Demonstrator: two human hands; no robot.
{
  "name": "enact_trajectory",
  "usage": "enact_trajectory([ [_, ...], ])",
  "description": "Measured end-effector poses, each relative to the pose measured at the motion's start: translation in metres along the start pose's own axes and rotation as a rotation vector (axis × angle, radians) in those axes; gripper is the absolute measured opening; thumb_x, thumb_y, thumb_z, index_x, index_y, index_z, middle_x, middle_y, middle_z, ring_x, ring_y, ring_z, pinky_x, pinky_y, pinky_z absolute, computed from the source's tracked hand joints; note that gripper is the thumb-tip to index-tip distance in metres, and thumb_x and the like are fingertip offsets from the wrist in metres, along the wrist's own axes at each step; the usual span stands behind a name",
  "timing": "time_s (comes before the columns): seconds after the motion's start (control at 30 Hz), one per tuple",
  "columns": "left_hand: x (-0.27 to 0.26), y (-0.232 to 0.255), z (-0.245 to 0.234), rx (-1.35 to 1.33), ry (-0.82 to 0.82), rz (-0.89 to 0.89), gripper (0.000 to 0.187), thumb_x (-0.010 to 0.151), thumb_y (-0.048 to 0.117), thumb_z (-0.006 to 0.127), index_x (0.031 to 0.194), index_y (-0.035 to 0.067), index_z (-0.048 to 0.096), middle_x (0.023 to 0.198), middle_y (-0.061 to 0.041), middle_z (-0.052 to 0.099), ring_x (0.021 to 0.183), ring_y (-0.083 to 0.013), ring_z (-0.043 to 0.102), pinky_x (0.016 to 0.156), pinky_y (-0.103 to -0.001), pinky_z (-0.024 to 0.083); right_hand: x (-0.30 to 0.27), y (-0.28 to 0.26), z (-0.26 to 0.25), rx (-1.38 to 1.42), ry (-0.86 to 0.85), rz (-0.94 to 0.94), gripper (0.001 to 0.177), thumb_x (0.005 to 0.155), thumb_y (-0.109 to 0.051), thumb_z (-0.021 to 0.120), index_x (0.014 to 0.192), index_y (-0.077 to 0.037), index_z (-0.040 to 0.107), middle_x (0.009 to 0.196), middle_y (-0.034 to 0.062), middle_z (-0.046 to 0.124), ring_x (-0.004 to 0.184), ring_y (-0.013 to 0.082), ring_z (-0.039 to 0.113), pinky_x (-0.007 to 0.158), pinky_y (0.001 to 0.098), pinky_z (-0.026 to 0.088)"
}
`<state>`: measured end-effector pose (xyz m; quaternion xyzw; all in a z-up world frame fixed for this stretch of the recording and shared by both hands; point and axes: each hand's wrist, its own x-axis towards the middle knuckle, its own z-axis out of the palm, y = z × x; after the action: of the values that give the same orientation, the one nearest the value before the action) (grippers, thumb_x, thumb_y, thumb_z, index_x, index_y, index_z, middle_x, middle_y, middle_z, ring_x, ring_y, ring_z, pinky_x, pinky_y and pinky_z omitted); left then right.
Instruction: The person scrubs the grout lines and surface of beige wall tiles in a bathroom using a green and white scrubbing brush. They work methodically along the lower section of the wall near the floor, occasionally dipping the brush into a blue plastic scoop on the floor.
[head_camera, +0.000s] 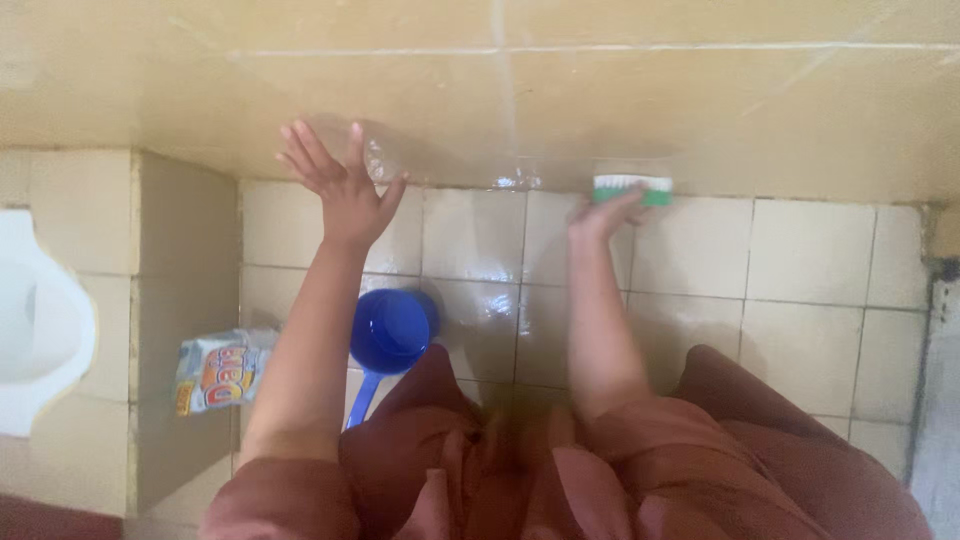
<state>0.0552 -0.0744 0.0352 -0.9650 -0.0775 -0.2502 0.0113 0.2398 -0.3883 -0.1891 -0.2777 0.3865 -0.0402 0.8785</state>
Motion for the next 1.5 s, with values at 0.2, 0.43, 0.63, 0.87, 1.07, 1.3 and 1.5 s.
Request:
enact_trajectory([
  [0.2,-0.011,-0.013,-0.015,0.048,0.002,-0.073,0.097,0.1,0.055,0.072,0.168,0.023,0.01,0.162,-0.033,-0.018,0.15,-0.053,-0.018,0.12,-0.077,-0.006,-0.028,0.082,-0.013,0.058,-0.315,0.603,0.049,0.102,-0.062,0.037,0.118,-0.018,0.053,0.091,0.0064,0.061,0.071,0.0221,0.057,0.049,0.0336,0.044],
  [0.43,-0.027,-0.021,-0.037,0.064,-0.025,-0.096,0.098,0.105,0.058,0.08,0.168,0.024,0.013,0.164,-0.03,-0.017,0.153,-0.0514,-0.016,0.121,-0.076,-0.006,-0.075,0.093,-0.002,0.023,-0.337,0.913,0.052,0.103,-0.056,0.032,0.107,-0.008,0.053,0.085,0.0109,0.054,0.068,0.022,0.054,0.05,0.0335,0.041],
  [0.63,-0.04,-0.04,-0.044,0.094,-0.033,-0.183,0.097,0.104,0.057,0.078,0.167,0.024,0.014,0.165,-0.032,-0.015,0.155,-0.0532,-0.015,0.119,-0.077,-0.005,-0.138,0.057,0.038,0.196,-0.431,1.102,0.042,0.099,-0.045,0.04,0.101,-0.004,0.053,0.087,0.0108,0.053,0.077,0.0234,0.055,0.059,0.0343,0.042],
  [0.87,-0.041,-0.048,-0.031,0.084,0.002,-0.248,0.099,0.101,0.058,0.073,0.172,0.026,0.012,0.169,-0.031,-0.011,0.155,-0.0545,-0.01,0.119,-0.077,-0.002,-0.232,-0.049,0.114,0.37,-0.404,1.233,0.046,0.097,-0.037,0.053,0.115,0.005,0.048,0.096,0.0153,0.049,0.085,0.0244,0.053,0.066,0.0339,0.043],
  [1.07,-0.014,-0.038,-0.009,-0.007,0.154,-0.22,0.1,0.102,0.062,0.071,0.17,0.028,0.006,0.169,-0.028,-0.013,0.157,-0.0516,-0.011,0.121,-0.077,-0.001,-0.297,-0.124,0.13,0.194,-0.878,0.837,0.049,0.098,-0.038,0.057,0.132,-0.002,0.05,0.111,0.0174,0.056,0.094,0.024,0.057,0.075,0.0338,0.047],
  [1.3,0.031,-0.003,0.004,-0.145,0.309,-0.079,0.095,0.099,0.058,0.07,0.166,0.031,0.009,0.17,-0.023,-0.011,0.158,-0.0505,-0.007,0.122,-0.076,0.0,-0.264,-0.184,0.175,-0.315,-0.714,-0.778,0.095,0.092,-0.016,0.064,0.163,-0.019,0.001,0.164,0.0056,0.02,0.152,0.0336,0.032,0.127,0.0542,0.033],
  [1.5,0.057,0.026,-0.001,-0.224,0.341,-0.003,0.09,0.095,0.055,0.075,0.163,0.032,0.021,0.17,-0.02,-0.008,0.157,-0.0489,-0.005,0.121,-0.076,-0.002,-0.229,-0.187,0.215,-1.127,-0.528,-2.116,0.093,0.092,-0.031,0.087,0.154,-0.027,0.018,0.155,0.017,0.027,0.145,0.0403,0.029,0.117,0.0636,0.028],
])
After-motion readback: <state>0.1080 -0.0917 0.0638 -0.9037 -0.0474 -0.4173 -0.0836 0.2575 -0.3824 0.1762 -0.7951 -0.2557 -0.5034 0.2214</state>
